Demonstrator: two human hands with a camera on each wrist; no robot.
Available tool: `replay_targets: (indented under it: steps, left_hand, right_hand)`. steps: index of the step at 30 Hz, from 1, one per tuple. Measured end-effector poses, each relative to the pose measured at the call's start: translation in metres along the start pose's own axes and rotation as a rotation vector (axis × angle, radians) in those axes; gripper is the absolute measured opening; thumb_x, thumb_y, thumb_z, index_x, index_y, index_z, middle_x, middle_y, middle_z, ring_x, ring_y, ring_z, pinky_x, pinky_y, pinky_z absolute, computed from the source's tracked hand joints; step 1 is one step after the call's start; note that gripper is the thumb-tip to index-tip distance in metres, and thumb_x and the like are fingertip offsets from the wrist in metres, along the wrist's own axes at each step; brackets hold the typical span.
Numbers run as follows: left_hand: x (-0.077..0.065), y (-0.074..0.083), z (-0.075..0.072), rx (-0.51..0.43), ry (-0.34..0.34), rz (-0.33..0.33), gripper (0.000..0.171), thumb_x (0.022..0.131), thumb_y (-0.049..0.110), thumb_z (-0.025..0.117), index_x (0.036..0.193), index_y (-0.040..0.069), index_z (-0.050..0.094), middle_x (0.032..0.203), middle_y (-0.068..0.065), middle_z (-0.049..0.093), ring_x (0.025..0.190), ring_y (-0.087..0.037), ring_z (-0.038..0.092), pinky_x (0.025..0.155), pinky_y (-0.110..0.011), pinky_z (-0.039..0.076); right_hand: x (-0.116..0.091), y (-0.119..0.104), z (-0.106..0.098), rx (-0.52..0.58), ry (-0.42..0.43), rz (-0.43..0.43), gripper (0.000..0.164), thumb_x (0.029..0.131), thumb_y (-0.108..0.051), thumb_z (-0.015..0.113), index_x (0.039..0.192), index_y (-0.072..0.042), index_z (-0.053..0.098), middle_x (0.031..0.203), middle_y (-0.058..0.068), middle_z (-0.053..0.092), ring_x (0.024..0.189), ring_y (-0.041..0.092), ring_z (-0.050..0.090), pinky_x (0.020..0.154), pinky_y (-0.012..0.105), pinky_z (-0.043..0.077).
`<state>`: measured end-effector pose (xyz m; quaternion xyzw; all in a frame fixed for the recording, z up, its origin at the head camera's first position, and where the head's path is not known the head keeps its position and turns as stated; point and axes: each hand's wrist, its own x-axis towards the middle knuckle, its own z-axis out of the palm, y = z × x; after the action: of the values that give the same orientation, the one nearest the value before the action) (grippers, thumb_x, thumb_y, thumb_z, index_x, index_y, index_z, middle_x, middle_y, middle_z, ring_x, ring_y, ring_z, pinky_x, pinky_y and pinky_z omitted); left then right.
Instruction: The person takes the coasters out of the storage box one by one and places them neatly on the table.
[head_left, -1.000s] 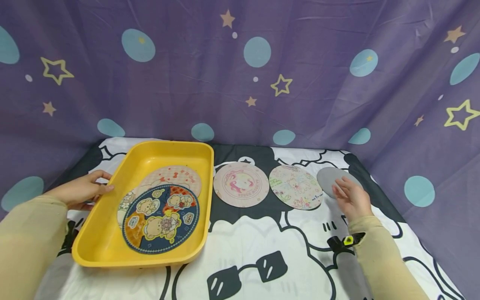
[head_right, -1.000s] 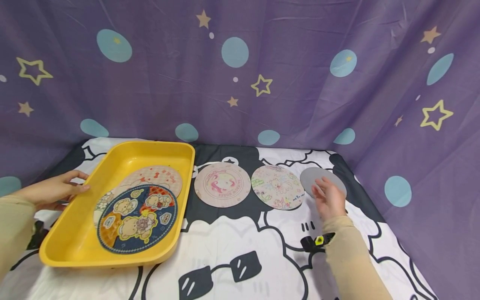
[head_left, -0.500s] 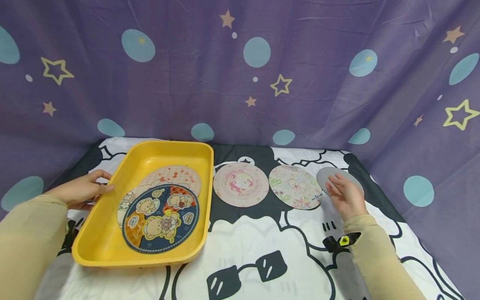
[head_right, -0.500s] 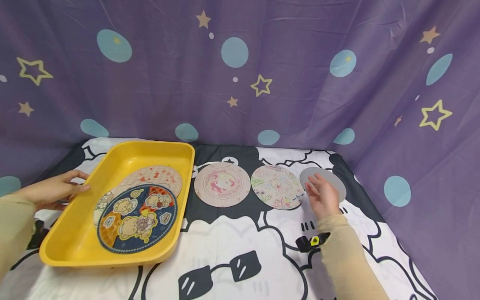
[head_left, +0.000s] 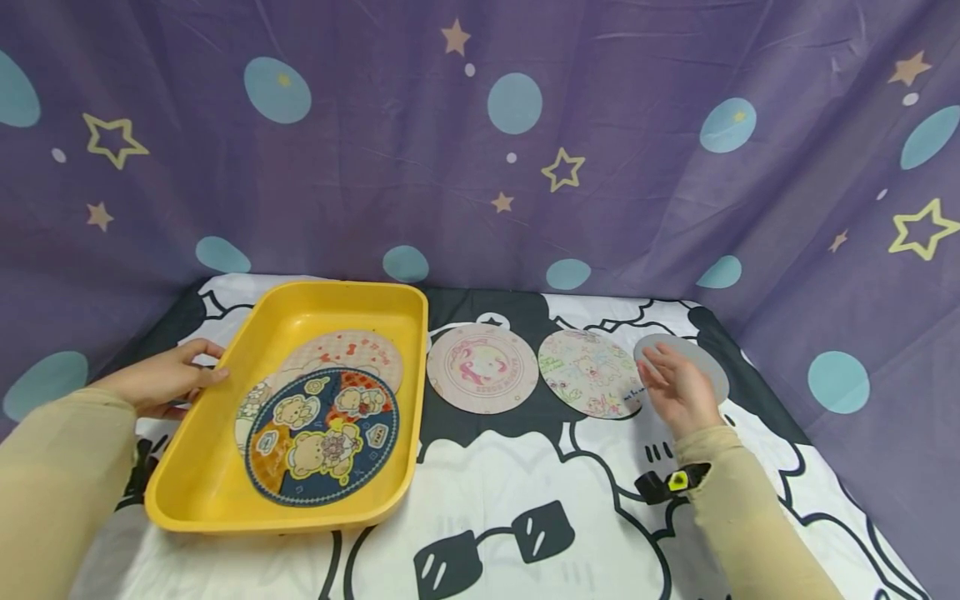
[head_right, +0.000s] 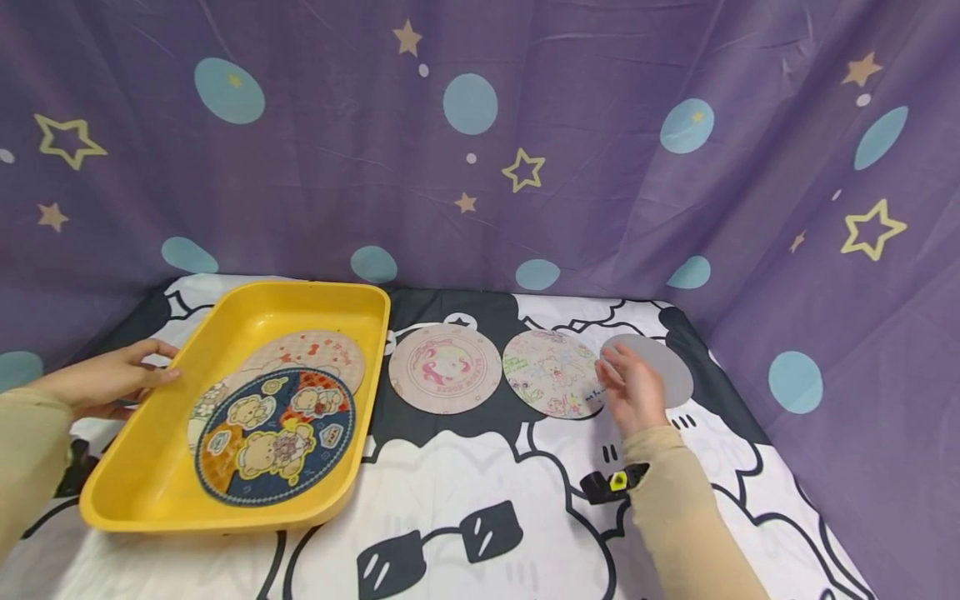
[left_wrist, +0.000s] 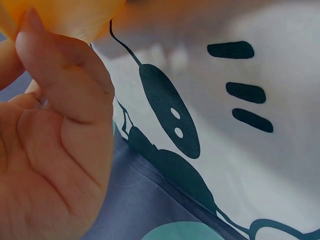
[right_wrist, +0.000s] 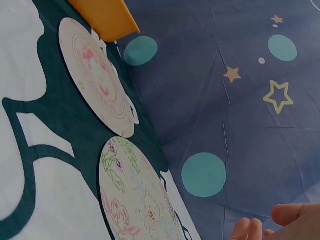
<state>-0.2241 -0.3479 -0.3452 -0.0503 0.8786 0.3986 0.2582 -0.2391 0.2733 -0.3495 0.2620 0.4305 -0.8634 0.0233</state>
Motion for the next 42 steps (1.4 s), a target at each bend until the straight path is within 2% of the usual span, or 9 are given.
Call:
replay_targets:
  steps: [7, 15, 23, 29, 36, 42]
  left_hand:
    - [0.000, 0.001, 0.000, -0.001, 0.000, 0.000, 0.059, 0.106, 0.028, 0.045, 0.140, -0.009, 0.014, 0.101, -0.009, 0.064, 0.082, -0.020, 0.061, 0.074, -0.037, 0.056]
    - [-0.001, 0.001, 0.000, 0.001, 0.005, -0.004, 0.059, 0.106, 0.029, 0.045, 0.140, -0.009, 0.014, 0.100, -0.009, 0.064, 0.082, -0.020, 0.061, 0.073, -0.036, 0.056]
    - [-0.001, -0.001, 0.001, -0.008, 0.007, -0.004, 0.060, 0.106, 0.029, 0.045, 0.140, -0.008, 0.013, 0.098, -0.007, 0.064, 0.081, -0.019, 0.061, 0.072, -0.036, 0.056]
    - [-0.001, 0.000, 0.000, -0.006, 0.008, -0.012, 0.059, 0.106, 0.029, 0.044, 0.140, -0.009, 0.013, 0.098, -0.008, 0.065, 0.080, -0.020, 0.061, 0.072, -0.036, 0.056]
    - [-0.001, -0.001, 0.001, -0.010, 0.008, -0.001, 0.058, 0.106, 0.028, 0.044, 0.139, -0.009, 0.014, 0.098, -0.008, 0.064, 0.080, -0.020, 0.061, 0.071, -0.036, 0.056]
    - [-0.002, -0.004, 0.004, -0.026, 0.006, -0.009, 0.056, 0.106, 0.029, 0.044, 0.138, -0.007, 0.014, 0.096, -0.006, 0.064, 0.079, -0.019, 0.061, 0.069, -0.035, 0.056]
  right_hand:
    - [-0.002, 0.004, 0.004, 0.002, -0.027, 0.008, 0.066, 0.101, 0.000, 0.045, 0.158, -0.021, 0.022, 0.136, 0.001, 0.037, 0.115, 0.012, 0.043, 0.087, 0.016, 0.046]
    - [-0.004, 0.007, 0.009, 0.008, -0.049, 0.013, 0.065, 0.101, 0.000, 0.045, 0.158, -0.021, 0.021, 0.146, 0.000, 0.031, 0.114, 0.011, 0.044, 0.093, 0.015, 0.045]
    - [-0.007, 0.010, 0.019, 0.015, -0.064, 0.012, 0.064, 0.101, 0.000, 0.045, 0.158, -0.019, 0.022, 0.154, 0.003, 0.025, 0.122, 0.011, 0.043, 0.093, 0.016, 0.045]
    - [-0.009, 0.013, 0.026, -0.014, -0.088, -0.004, 0.063, 0.101, 0.000, 0.043, 0.158, -0.016, 0.021, 0.146, 0.005, 0.031, 0.118, 0.011, 0.046, 0.092, 0.016, 0.046]
    - [-0.011, 0.019, 0.036, -0.022, -0.105, -0.008, 0.063, 0.102, -0.001, 0.043, 0.158, -0.016, 0.021, 0.159, 0.007, 0.018, 0.115, 0.011, 0.046, 0.093, 0.016, 0.045]
    - [-0.013, 0.026, 0.042, -0.030, -0.137, -0.015, 0.063, 0.102, 0.001, 0.042, 0.158, -0.013, 0.018, 0.162, 0.010, 0.016, 0.113, 0.013, 0.047, 0.091, 0.016, 0.045]
